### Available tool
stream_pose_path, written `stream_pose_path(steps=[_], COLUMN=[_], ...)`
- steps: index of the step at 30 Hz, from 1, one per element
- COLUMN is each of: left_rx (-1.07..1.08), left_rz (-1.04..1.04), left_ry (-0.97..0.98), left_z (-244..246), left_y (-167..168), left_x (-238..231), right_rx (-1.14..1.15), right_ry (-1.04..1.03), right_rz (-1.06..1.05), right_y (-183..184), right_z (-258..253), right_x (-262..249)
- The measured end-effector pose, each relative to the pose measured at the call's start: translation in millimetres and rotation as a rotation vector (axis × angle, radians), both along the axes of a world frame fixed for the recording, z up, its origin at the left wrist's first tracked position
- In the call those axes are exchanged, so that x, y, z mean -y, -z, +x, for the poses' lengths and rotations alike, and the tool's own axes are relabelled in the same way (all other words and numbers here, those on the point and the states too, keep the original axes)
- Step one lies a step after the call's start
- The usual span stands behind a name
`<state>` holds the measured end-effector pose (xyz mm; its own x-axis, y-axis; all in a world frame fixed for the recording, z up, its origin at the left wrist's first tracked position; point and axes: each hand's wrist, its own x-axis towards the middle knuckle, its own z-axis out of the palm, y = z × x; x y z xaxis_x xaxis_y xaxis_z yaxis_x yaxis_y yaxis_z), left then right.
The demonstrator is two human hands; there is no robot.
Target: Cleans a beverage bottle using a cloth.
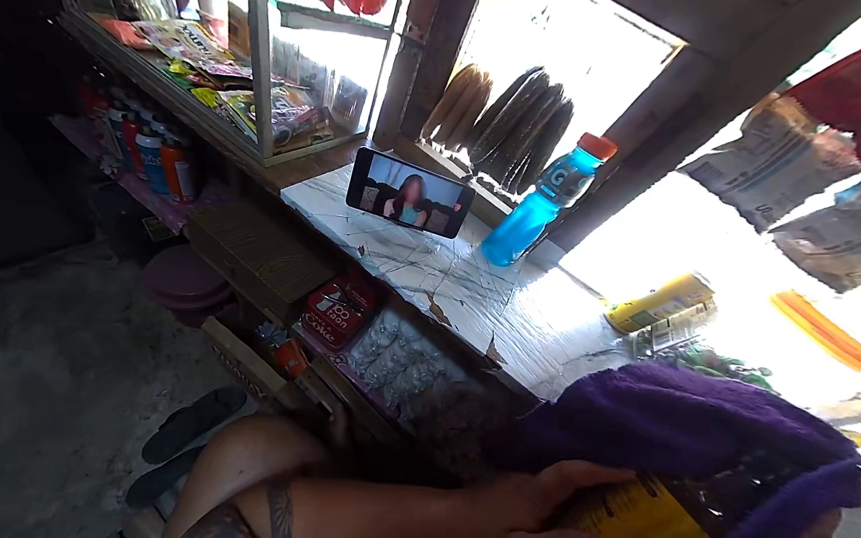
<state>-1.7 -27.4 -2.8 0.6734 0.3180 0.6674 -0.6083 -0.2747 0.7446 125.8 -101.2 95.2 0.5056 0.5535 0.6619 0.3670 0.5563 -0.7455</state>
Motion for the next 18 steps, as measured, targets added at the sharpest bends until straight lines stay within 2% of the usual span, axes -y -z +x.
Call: stream_pose_path(steps=[5, 9, 15, 18], left_rx=[-0.039, 0.033, 0.176, 0.262], left_rz=[-0.075, -0.052, -0.083, -0.101], left_ry=[0.043, -0.024, -0.155, -0.246], left_z=[-1.7, -1.1, -4.2, -4.5], left_y=[1.1, 2.4, -0.6, -2.9], left_x=[5.6, 1.2, -11.4, -20.3], right_rx=[-0.127, -0.079, 0.208, 0.509], right_ry=[-0.016, -0.099, -0.100, -0.130], right_rz=[-0.043, -0.007, -0.014, -0.040], right_y=[1.4, 22.9, 45.4, 77.2], right_z=[-4.4, 3.3, -30.7, -23.7], right_x=[-6.5, -8.5, -11.6, -14.0])
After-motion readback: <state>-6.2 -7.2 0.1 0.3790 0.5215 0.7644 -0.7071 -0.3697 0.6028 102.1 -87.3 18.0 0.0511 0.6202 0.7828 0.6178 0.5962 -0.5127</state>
